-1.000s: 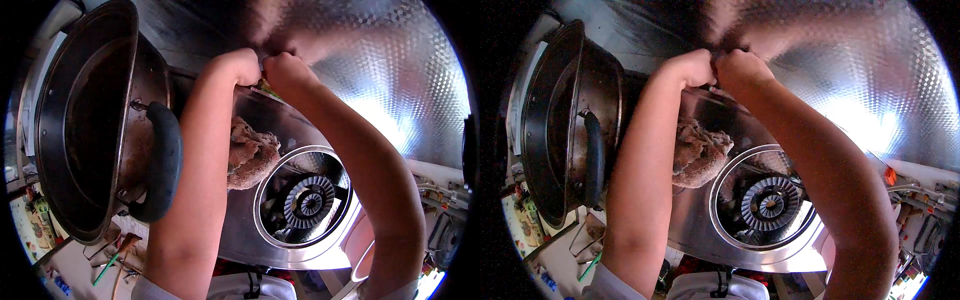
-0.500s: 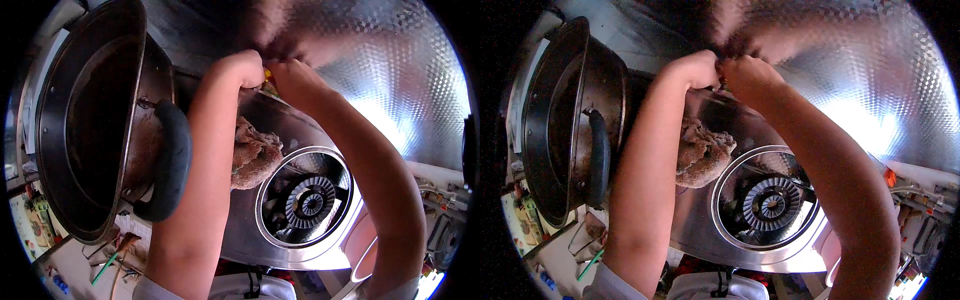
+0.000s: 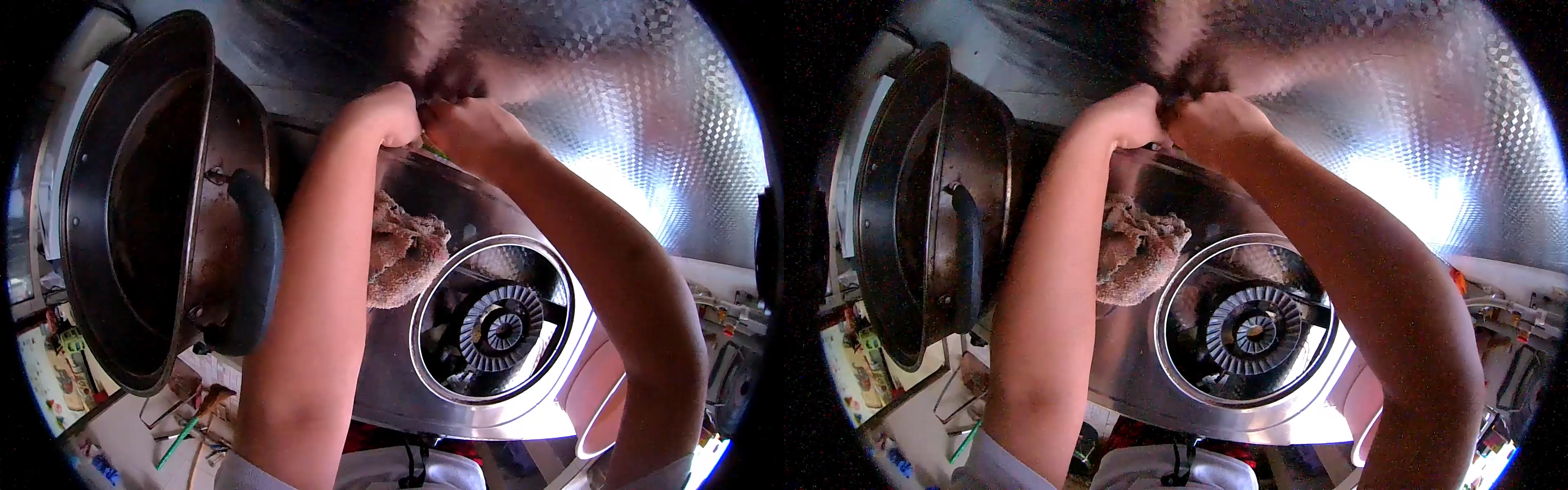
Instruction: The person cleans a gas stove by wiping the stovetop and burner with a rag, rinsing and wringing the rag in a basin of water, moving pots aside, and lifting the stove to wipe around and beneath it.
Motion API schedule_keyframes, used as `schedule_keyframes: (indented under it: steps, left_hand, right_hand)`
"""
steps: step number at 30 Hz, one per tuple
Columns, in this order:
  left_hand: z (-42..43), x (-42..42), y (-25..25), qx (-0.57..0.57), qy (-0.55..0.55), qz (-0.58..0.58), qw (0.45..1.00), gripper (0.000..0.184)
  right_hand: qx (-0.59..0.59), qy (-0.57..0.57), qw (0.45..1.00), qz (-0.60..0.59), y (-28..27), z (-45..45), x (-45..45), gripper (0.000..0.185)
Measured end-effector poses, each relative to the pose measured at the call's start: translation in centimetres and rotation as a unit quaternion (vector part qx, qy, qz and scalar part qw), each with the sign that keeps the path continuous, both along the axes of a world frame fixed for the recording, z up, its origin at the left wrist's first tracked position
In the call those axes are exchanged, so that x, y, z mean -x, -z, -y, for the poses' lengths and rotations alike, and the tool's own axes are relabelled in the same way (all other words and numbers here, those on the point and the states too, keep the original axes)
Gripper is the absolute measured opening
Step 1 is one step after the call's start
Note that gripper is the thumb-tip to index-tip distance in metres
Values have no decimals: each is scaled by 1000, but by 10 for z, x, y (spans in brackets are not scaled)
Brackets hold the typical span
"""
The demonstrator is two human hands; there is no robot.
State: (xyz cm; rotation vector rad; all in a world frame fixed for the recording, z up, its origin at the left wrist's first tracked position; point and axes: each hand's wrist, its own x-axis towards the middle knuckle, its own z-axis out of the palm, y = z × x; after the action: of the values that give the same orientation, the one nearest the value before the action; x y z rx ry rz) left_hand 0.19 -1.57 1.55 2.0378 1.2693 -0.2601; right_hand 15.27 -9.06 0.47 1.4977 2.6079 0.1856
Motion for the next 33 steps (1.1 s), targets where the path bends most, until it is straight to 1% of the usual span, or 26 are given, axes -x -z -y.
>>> schedule_keyframes:
  steps: [3,6,7,9,12,14,15,18,21,24,27,30,33]
  left_hand:
    - [-9,2,16,15,-2,28,1000,34]
    - [-12,7,22,6,-29,26,999,32]
    - [-12,8,23,2,-35,20,999,32]
    - [-10,9,20,-4,-40,9,999,32]
    - [-7,10,10,-9,-43,14,999,31]
    - [-8,14,9,-11,-55,39,998,30]
    - [-7,14,9,-25,-56,37,997,27]
    - [-4,15,7,-48,-63,39,996,21]
    - [-1,17,5,-53,-72,47,995,21]
    - [3,18,9,-79,-73,43,993,20]
    - [7,16,6,-83,-62,41,994,21]
    - [7,16,5,-80,-57,41,994,21]
    - [6,16,5,-73,-47,57,995,21]
  right_hand:
    - [13,116,988,-104,4,5,8,11]
    - [69,170,982,-40,14,4,2,14]
    - [122,193,965,-126,14,4,-4,16]
    - [222,235,900,-294,10,3,-15,23]
    - [234,243,894,-294,16,2,-12,33]
    - [201,224,894,-333,24,4,-11,26]
    - [184,214,892,-353,24,5,-8,22]
    - [269,230,872,-339,18,-2,-4,33]
    - [301,234,838,-390,21,-6,-1,33]
    - [293,229,833,-409,22,-3,2,32]
    - [235,177,857,-424,49,-7,-4,33]
    - [193,150,883,-400,37,-3,-4,33]
    - [181,142,886,-402,35,-5,-3,35]
